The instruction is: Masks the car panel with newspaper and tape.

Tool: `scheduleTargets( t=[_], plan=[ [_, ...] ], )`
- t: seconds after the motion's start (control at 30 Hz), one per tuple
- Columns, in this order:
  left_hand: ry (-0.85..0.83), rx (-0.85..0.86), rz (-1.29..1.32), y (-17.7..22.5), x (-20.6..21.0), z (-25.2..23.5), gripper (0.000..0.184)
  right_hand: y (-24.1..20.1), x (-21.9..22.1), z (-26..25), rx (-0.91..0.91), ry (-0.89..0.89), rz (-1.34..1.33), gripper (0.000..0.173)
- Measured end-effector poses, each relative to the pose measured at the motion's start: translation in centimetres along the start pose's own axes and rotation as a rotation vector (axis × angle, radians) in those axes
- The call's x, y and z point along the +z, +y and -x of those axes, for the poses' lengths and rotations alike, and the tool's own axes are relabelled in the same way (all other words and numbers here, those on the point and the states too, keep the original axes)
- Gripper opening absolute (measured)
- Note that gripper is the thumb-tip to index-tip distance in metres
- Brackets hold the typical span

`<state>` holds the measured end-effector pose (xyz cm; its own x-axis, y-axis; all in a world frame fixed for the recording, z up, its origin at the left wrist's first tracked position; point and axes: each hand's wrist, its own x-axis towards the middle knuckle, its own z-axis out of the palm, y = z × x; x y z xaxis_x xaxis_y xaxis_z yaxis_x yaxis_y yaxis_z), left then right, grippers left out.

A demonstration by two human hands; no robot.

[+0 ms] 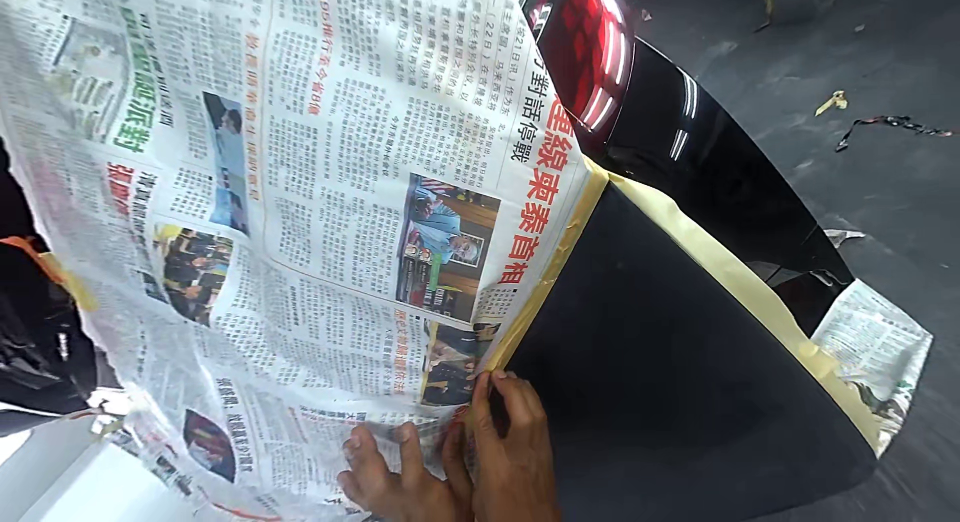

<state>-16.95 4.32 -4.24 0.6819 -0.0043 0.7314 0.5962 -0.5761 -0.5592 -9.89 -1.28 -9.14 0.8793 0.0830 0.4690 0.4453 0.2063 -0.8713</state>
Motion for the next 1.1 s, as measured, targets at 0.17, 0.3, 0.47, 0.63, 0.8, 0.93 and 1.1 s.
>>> scheduleTargets(
  t=[0.17,0.3,0.47,0.63,0.8,0.93,1.1],
  plan=[
    [-0.042,-0.034,0.059,0.1,-0.4,-0.3,0.064,1.0,-3.3,-0.4,0.217,-0.199,-0.386,0.033],
    [-0.092,-0.02,-0.006,-0.8,-0.5,-1.4,0.076,1.5,-2.0,-2.3,0.241,-0.298,-0.339,0.021],
    [-0.092,-0.048,0.021,-0.8,-0.5,-0.5,0.07,2.5,-2.0,-4.1,0.18,-0.419,-0.304,0.024],
    [-0.096,-0.082,0.092,-1.0,-0.7,0.2,0.068,2.3,-3.1,-6.3,0.12,-0.481,-0.17,0.027],
    [-0.094,-0.121,0.139,-0.5,-0.8,-0.3,0.073,2.4,-3.3,-7.2,0.096,-0.446,-0.131,0.03],
    [-0.081,-0.138,0.089,-0.9,0.0,-0.5,0.08,2.4,-4.8,-8.8,0.219,-0.541,-0.206,0.03],
    [-0.094,-0.205,0.143,-0.6,-0.3,-0.6,0.08,2.7,-3.4,-6.2,0.291,-0.292,-0.285,0.027]
  ],
)
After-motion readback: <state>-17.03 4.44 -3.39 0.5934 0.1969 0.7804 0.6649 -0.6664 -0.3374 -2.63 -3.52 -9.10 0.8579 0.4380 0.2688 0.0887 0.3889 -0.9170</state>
